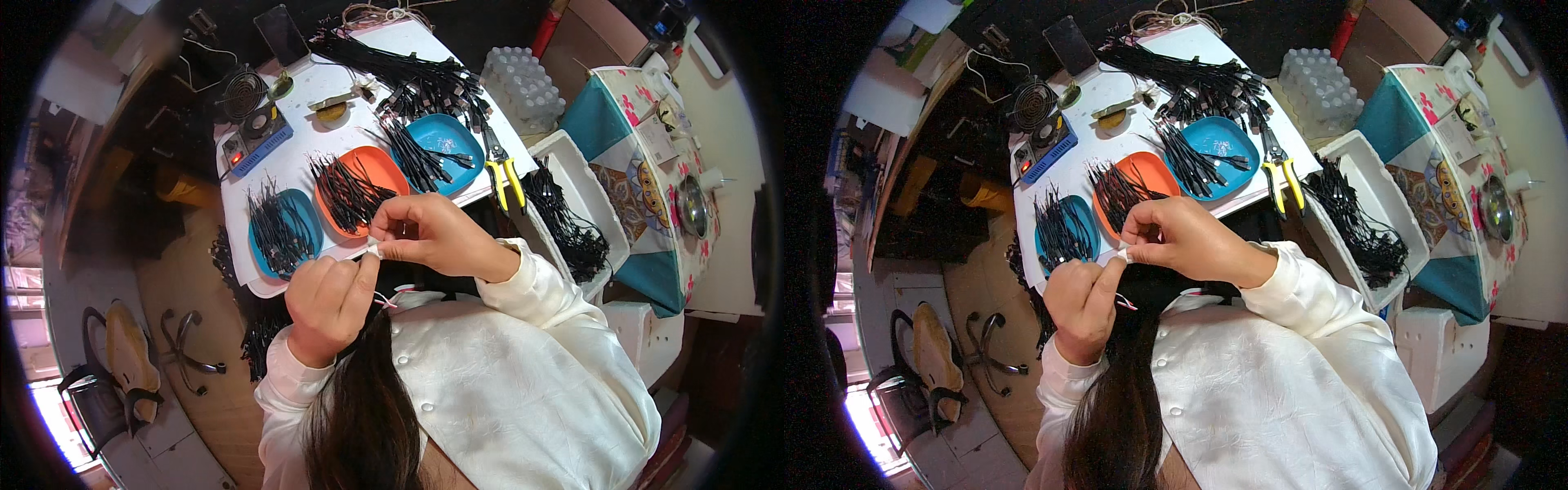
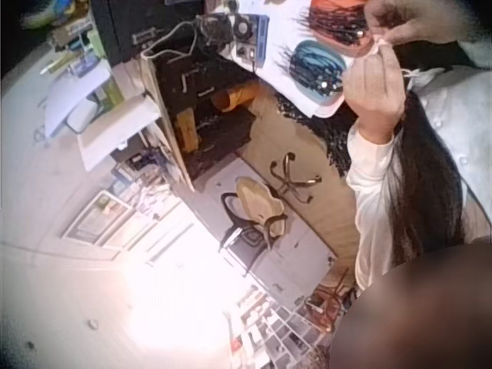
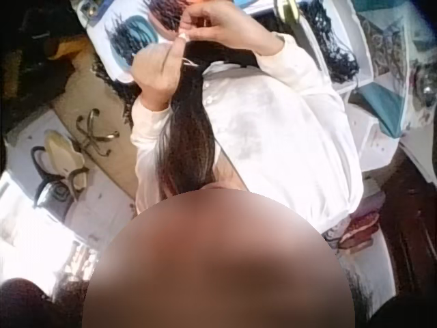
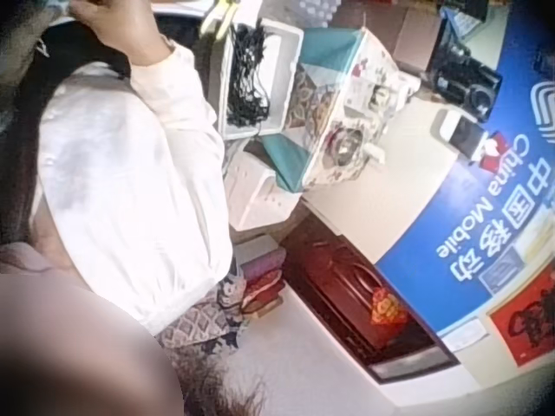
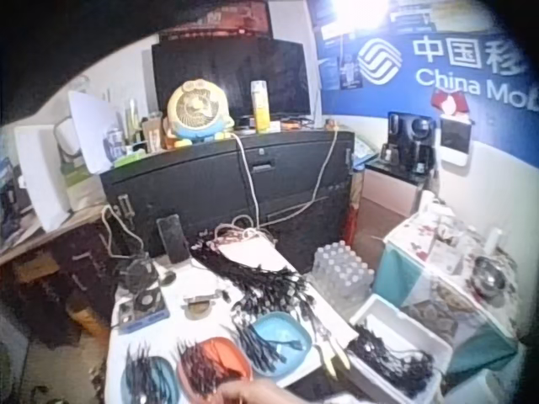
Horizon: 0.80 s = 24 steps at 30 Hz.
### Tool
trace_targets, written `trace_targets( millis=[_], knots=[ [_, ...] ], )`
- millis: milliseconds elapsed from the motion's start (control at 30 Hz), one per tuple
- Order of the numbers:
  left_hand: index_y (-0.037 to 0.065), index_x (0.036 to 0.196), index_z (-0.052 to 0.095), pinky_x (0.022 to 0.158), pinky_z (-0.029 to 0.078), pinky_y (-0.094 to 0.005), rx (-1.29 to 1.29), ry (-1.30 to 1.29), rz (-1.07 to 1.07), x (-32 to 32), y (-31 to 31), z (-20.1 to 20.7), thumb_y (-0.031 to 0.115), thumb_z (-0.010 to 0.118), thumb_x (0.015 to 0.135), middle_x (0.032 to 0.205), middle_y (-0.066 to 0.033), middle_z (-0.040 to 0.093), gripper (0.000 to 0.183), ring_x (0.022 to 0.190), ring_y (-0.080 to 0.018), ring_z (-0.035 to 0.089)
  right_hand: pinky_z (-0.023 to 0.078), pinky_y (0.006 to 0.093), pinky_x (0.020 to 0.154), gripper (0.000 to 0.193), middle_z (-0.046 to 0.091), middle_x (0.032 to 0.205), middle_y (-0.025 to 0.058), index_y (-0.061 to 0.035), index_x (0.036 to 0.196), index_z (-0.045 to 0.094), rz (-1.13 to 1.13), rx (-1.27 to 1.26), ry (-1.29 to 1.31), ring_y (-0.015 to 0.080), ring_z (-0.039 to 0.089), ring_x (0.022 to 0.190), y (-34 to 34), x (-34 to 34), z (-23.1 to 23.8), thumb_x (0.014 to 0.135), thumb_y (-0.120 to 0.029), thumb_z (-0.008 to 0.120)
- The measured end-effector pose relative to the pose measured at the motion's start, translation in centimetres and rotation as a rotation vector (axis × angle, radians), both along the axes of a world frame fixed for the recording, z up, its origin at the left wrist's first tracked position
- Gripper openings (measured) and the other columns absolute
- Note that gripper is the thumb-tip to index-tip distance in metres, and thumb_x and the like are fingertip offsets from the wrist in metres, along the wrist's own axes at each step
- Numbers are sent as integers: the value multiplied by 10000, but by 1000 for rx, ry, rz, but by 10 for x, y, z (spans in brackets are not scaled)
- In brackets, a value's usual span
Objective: The person repeatedly picks up black wire segments from a bowl, attaches small white connectors to the ends, and places the finished pieces into another bowl. The process is continuous and repetitive throughout the clip.
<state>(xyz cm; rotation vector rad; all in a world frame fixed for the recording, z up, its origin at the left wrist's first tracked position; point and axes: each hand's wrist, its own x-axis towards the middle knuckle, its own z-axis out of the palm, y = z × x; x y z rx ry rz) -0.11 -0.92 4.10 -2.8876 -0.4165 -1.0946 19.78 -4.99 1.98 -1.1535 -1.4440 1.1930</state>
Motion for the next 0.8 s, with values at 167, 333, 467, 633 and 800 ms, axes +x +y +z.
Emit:
trace_targets(
  millis=[167,333,467,633,800],
  knots=[
    [-1,961,704,507,353,-267,-226,-259,65,1,-2,-13,1,714,765,667,-31,489,196,554,-154,459,415,200,618,118,551,768,-30,-3,881,584,-56,-34,59,33,477,702,-2,-3,1,865,-37,696],
    [-32,1106,649,548,243,-170,-1249,-590,111,5,-11,-15,40,673,893,698,84,450,226,615,1,340,422,200,615,99,563,772,-26,-7,882,595,-84,-36,39,31,493,696,-3,-5,4,870,-39,688],
    [-34,1076,657,530,220,-175,-1380,-543,63,11,-8,-18,32,717,859,667,102,402,234,589,5,305,442,246,590,111,589,725,25,12,851,607,-117,1,19,74,530,648,-3,-7,6,847,-53,697],
    [-35,983,687,512,199,-185,-1275,-484,141,11,-10,-20,15,734,840,647,107,377,159,572,4,289,452,276,591,153,582,718,56,20,863,570,-149,8,6,110,542,642,-5,-8,3,837,-58,699],
    [-35,948,683,534,245,-167,-1338,-513,142,13,-8,-26,11,733,839,669,89,472,129,590,8,347,456,277,636,261,552,811,78,4,973,476,-160,101,25,121,543,722,-1,-12,-10,845,-63,694]
  ],
)
